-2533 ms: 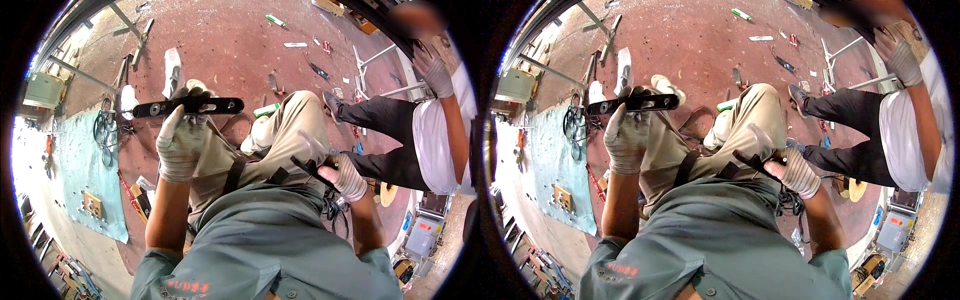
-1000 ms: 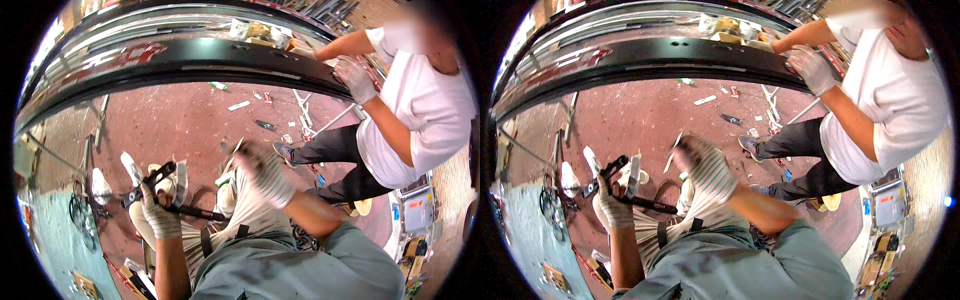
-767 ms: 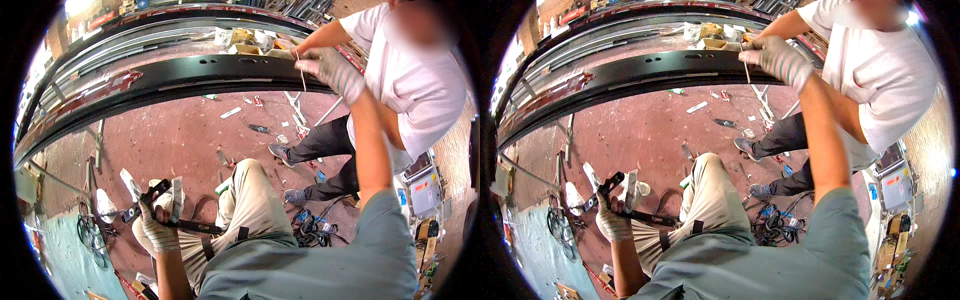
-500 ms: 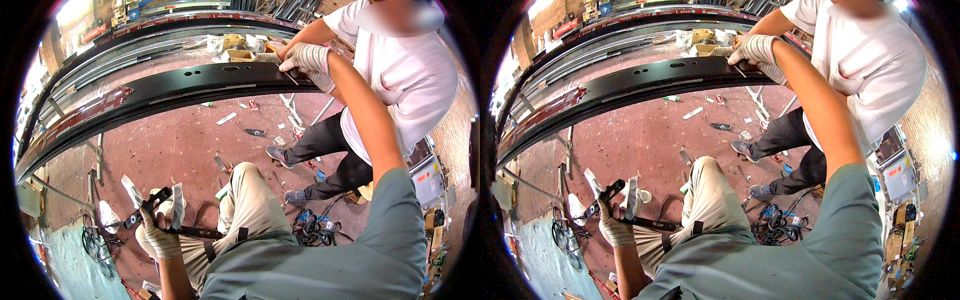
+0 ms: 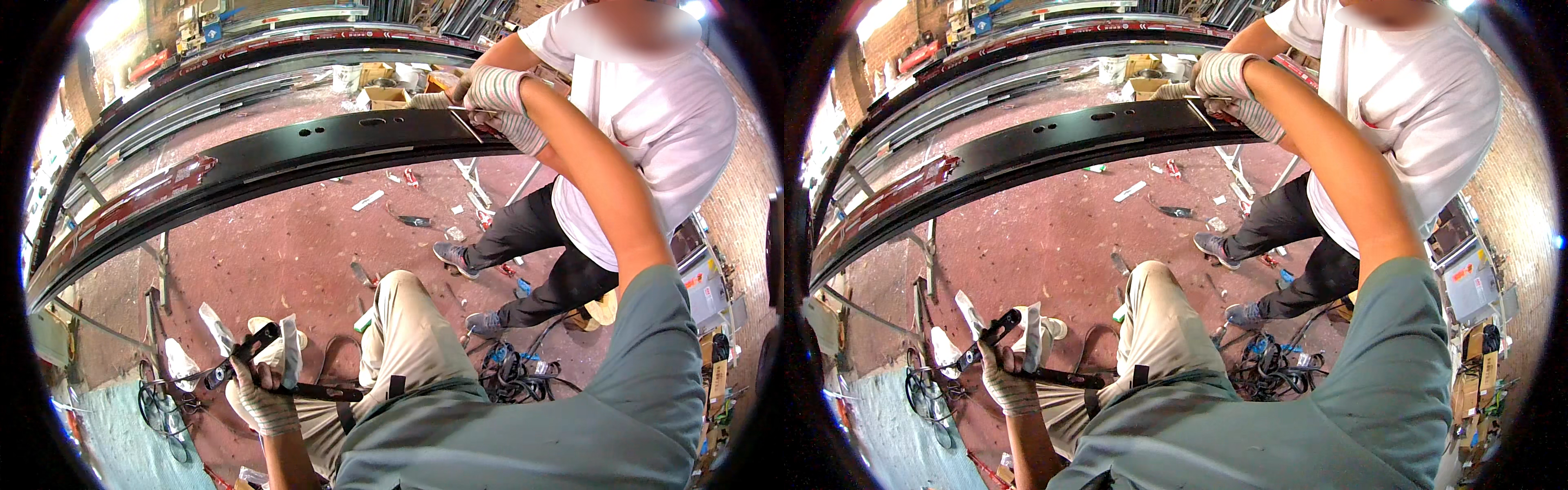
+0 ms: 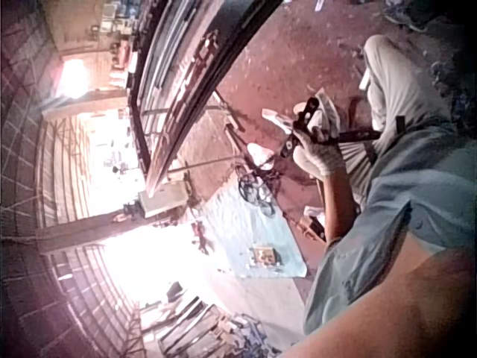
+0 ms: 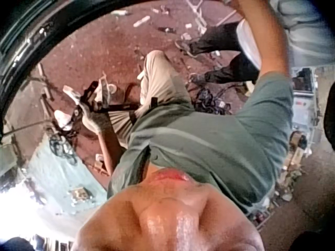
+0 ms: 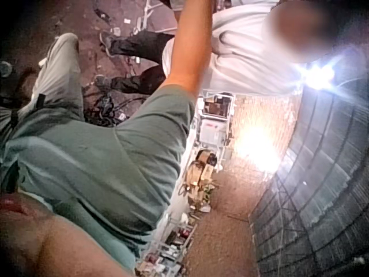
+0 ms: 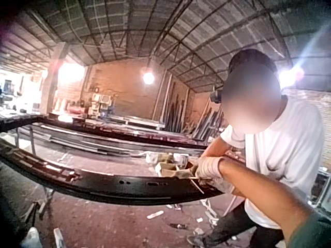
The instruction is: The person sits on the floor and assembles a long black metal frame with a coworker. They use a cordless drill to secure brackets and a screwdriver to adjust components, while the coworker assists by holding the frame and using a drill on the opposite side.
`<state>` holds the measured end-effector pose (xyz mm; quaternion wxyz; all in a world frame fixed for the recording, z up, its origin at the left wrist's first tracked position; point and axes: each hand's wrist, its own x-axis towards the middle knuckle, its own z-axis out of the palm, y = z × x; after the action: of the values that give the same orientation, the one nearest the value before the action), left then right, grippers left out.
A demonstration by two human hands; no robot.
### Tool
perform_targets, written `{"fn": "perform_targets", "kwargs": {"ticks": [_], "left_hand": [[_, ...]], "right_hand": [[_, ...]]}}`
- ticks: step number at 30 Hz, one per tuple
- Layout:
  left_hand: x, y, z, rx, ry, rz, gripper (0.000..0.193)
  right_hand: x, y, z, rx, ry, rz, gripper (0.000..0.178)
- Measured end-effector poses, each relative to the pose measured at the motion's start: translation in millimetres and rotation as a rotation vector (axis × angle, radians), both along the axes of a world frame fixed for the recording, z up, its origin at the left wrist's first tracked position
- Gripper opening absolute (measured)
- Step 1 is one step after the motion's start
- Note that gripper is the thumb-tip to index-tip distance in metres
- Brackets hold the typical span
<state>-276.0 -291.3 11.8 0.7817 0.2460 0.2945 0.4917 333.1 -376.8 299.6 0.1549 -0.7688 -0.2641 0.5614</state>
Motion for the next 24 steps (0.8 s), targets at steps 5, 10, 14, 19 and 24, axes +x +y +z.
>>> {"fn": "perform_targets", "kwargs": {"ticks": [5, 10, 14, 19, 24], "left_hand": [[-13, 6, -23, -0.072, -0.002, 0.073, 0.041], [-5, 4, -22, -0.086, 0.071, 0.085, 0.032], [-10, 7, -30, -0.042, 0.019, 0.056, 0.033], [0, 1, -12, -0.041, 0.054, 0.032, 0.031], [-4, -4, -8, 0.025, 0.035, 0.020, 0.038]], "right_hand": [[-74, 2, -3, 0.141, -0.741, 0.254, 0.032], [-73, -13, -2, 0.166, -0.675, 0.018, 0.027], [-82, -10, -2, 0.197, -0.691, -0.006, 0.024], [-90, 15, -9, 0.227, -1.317, 0.401, 0.067], [-117, 31, -15, 0.351, -1.111, 0.525, 0.046]]}}
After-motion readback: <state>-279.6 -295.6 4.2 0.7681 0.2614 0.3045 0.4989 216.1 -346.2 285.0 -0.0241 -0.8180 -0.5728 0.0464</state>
